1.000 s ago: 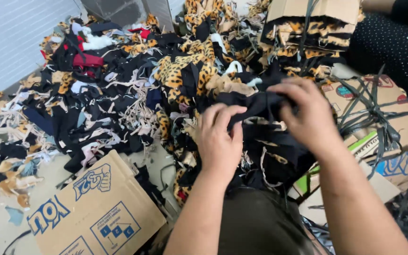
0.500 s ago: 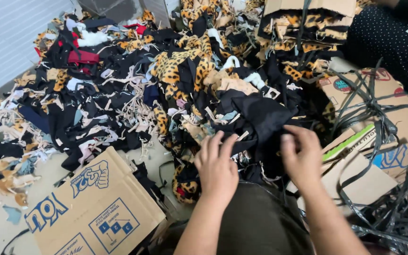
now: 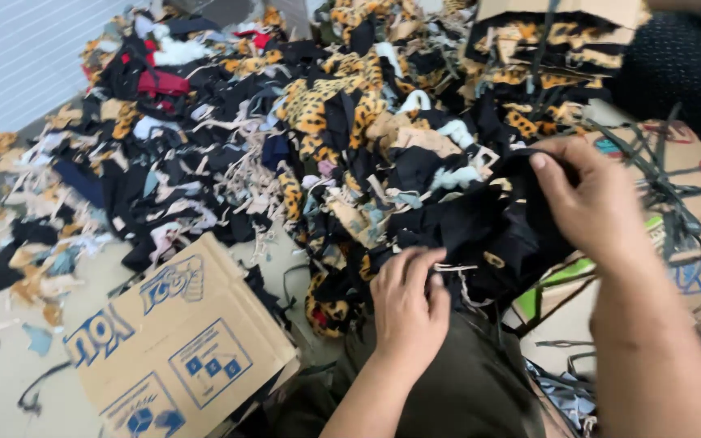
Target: Sorting and stacking fabric scraps onto cardboard pieces on the floor
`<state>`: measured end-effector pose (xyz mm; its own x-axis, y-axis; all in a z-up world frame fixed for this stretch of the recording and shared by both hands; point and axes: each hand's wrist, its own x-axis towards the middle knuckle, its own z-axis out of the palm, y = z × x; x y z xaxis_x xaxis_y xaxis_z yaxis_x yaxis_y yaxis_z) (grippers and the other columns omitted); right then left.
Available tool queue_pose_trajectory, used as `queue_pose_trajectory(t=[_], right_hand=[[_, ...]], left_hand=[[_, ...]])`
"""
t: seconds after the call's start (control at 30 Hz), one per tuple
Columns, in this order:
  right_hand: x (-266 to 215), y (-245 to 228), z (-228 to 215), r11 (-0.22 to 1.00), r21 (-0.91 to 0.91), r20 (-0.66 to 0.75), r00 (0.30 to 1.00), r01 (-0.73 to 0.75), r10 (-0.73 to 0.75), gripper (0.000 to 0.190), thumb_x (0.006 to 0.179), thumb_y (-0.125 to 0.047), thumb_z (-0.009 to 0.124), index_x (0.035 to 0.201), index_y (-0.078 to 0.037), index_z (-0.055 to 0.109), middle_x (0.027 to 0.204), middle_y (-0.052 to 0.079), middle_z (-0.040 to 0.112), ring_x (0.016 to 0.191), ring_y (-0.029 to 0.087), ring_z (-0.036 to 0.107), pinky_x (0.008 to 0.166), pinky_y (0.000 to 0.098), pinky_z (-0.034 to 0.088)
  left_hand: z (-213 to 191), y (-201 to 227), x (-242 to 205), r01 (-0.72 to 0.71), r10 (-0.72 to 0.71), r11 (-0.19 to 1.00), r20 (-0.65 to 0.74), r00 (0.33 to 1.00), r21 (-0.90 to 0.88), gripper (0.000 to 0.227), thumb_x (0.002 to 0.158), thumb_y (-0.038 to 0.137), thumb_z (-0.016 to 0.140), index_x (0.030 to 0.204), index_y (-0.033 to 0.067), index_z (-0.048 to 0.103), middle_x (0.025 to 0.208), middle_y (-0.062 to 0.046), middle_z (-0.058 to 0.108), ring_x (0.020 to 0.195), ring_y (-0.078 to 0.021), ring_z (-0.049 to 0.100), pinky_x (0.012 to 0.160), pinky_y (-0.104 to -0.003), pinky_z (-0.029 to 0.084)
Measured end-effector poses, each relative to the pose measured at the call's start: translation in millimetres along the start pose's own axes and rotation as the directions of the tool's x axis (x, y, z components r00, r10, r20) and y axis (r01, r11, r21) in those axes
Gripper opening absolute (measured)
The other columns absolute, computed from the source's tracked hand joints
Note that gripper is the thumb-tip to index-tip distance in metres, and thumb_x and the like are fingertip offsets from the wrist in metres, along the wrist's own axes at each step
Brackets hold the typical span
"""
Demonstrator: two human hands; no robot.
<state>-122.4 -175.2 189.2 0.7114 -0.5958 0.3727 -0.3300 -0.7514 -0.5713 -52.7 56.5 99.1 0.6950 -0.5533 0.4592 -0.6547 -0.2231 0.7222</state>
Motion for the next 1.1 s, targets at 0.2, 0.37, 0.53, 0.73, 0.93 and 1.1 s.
queue_pose_trajectory(t=[0.2, 0.37, 0.53, 0.73, 0.93, 1.1], right_hand=[[-10.5, -116.6, -36.6, 0.879, -0.088, 0.321, 0.849, 0.468, -0.420, 0.021, 0.088, -0.027, 0.076, 0.102, -0.011, 0.078, 0.097, 0.003, 0.080, 0.089, 0.022, 0.076, 0.076, 0.0387, 0.055], [-28.8, -151.4, -7.8, 0.759, -0.154, 0.357, 0.752, 0.633, -0.554, 0.022, 0.089, -0.032, 0.074, 0.110, -0.024, 0.078, 0.098, -0.004, 0.074, 0.083, 0.017, 0.071, 0.066, 0.0347, 0.054], [-26.2, -187.0, 56.2, 0.788, 0.135, 0.428, 0.682, 0.601, -0.594, 0.032, 0.086, -0.013, 0.070, 0.116, -0.020, 0.073, 0.113, 0.002, 0.072, 0.103, 0.023, 0.071, 0.089, 0.0339, 0.050], [-28.4, -237.3, 187.4, 0.667, 0.373, -0.013, 0.723, 0.645, -0.691, 0.035, 0.090, -0.002, 0.070, 0.116, -0.023, 0.079, 0.108, 0.005, 0.071, 0.107, 0.033, 0.071, 0.092, 0.0438, 0.056], [-78.7, -226.9, 269.3, 0.637, 0.083, 0.120, 0.627, 0.766, -0.769, 0.026, 0.090, -0.025, 0.067, 0.109, -0.040, 0.078, 0.123, -0.007, 0.072, 0.124, 0.024, 0.064, 0.096, 0.0470, 0.051], [-94.5, -214.8, 272.0, 0.714, 0.094, 0.183, 0.693, 0.694, -0.698, 0.033, 0.092, -0.021, 0.067, 0.118, -0.038, 0.077, 0.135, -0.006, 0.070, 0.138, 0.025, 0.057, 0.110, 0.0455, 0.043]], left_hand=[[-52.7, 52.0, 22.8, -0.087, 0.067, 0.992, -0.217, 0.974, -0.087, 0.057, 0.102, 0.041, 0.057, 0.148, 0.0100, 0.046, 0.145, -0.013, 0.056, 0.136, -0.0327, 0.054, 0.113, -0.049, 0.043], [-110.9, 35.0, 15.8, -0.002, 0.042, 0.989, -0.267, 0.963, 0.149, 0.023, 0.104, 0.026, 0.056, 0.124, 0.0192, 0.067, 0.108, -0.003, 0.076, 0.095, -0.0265, 0.073, 0.078, -0.041, 0.052], [-190.2, -12.2, -4.2, 0.291, -0.247, 0.932, -0.209, 0.946, 0.215, 0.031, 0.099, 0.027, 0.054, 0.126, 0.0295, 0.069, 0.116, -0.006, 0.079, 0.089, -0.0332, 0.075, 0.070, -0.047, 0.054], [-273.9, -65.9, -20.9, 0.221, -0.171, 0.975, -0.525, 0.834, 0.034, 0.061, 0.086, -0.013, 0.053, 0.123, 0.0301, 0.075, 0.115, -0.008, 0.079, 0.116, -0.0347, 0.070, 0.102, -0.044, 0.053], [-272.4, -138.9, -70.2, 0.523, -0.547, 0.828, -0.496, 0.674, -0.202, 0.058, 0.086, 0.002, 0.055, 0.139, 0.0238, 0.066, 0.135, -0.023, 0.065, 0.133, -0.0429, 0.056, 0.113, -0.050, 0.045], [-279.4, -114.2, -68.5, 0.667, -0.550, 0.745, -0.558, 0.621, 0.009, 0.041, 0.097, 0.032, 0.064, 0.132, 0.0096, 0.067, 0.112, -0.018, 0.070, 0.114, -0.0397, 0.068, 0.095, -0.050, 0.057]])
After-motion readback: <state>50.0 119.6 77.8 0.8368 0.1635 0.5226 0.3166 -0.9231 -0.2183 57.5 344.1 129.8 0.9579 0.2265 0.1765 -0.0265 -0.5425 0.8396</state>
